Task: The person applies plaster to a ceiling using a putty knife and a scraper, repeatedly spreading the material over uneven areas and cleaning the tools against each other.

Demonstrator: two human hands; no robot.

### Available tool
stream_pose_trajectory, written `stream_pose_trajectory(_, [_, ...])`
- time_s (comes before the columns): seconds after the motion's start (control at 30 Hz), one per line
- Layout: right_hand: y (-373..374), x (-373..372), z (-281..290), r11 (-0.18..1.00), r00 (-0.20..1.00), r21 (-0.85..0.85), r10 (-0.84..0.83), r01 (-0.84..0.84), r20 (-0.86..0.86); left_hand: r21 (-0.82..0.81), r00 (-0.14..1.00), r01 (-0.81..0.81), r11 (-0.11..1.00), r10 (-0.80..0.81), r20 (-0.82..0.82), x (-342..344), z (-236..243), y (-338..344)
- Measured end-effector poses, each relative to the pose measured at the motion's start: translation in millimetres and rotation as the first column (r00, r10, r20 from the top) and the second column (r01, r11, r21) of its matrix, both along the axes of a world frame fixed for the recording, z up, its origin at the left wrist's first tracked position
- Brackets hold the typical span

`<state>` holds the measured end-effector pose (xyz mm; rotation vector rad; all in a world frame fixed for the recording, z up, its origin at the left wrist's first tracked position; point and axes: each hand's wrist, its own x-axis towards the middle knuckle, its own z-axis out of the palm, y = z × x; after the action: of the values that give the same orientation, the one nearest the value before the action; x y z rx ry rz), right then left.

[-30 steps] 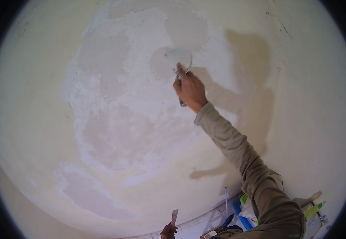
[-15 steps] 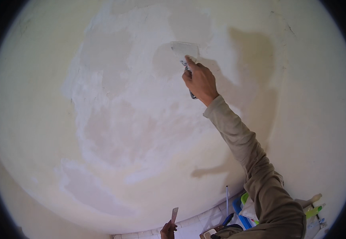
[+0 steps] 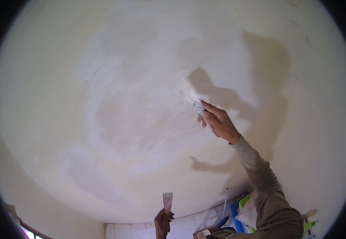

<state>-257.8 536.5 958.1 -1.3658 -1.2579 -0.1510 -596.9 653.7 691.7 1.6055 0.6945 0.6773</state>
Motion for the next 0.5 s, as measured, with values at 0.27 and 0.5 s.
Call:
stream_pose_trajectory(0.27, [-46,-41,-22,0.861,0.805,-0.045,0.454,-0.507,-0.382,-0.077,0.957,0.241,0.968,-0.223,0.187,42,176,3])
stream_pose_trajectory(0.5, [-8,-53,-2,0.882,0.882,-0.186,0.373,-0.434,-0.29,-0.111,0.913,0.386,0.916,-0.361,0.192,42,247,46])
